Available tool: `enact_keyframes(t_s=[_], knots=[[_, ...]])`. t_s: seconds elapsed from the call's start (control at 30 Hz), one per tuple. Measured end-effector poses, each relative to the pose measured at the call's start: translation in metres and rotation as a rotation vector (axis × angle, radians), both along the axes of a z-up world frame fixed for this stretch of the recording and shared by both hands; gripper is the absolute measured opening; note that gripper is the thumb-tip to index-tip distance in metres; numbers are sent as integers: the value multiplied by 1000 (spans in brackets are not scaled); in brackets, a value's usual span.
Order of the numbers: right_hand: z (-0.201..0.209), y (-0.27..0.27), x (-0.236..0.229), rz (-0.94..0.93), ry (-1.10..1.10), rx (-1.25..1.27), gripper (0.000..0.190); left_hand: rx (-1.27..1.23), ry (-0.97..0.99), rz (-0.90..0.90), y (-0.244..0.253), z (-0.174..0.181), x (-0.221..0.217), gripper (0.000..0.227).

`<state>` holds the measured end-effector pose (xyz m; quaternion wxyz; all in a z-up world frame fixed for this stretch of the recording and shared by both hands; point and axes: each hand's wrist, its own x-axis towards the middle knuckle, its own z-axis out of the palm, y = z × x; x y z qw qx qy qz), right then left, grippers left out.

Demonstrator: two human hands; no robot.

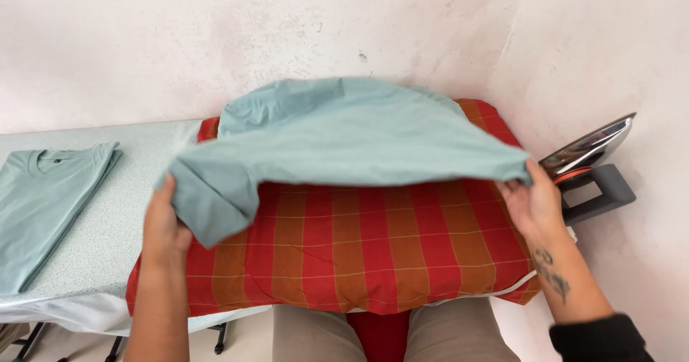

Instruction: Ironing a light blue t-shirt on an ironing board and then folding it neatly.

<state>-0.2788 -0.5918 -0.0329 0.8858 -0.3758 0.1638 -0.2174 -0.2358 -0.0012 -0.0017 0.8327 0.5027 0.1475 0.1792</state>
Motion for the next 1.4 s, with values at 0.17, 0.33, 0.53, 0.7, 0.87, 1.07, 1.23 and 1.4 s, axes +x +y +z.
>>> enact_keyframes(t_s=[0.17, 0.33, 0.53, 0.7, 0.87, 1.07, 1.23, 1.4], knots=[[-38, 2, -54, 68, 299, -192, 34, 238, 439, -48, 3, -53, -54, 47], [-96, -55, -60, 54, 355, -287, 27, 303, 541, 51, 26, -70, -87, 51], [-82, -49, -88, 57, 470, -552, 35, 341, 707, 2, 13, -80, -131, 56], [-70, -53, -93, 119, 584, -669, 54, 375, 666, -121, -12, -73, -157, 68], [-64, -61, -97, 51, 729, -832, 63, 687, 681, -133, 42, -117, -147, 40], [-80, -69, -89, 82, 867, -1201, 39, 1340, 556, 123, 19, -98, -85, 55], [-50, -48, -88, 102, 892, -1128, 44, 1457, 691, 161, 40, -110, 15, 63], [-53, -51, -88, 118, 909, -1149, 49, 1524, 829, 82, 51, -119, 58, 44]])
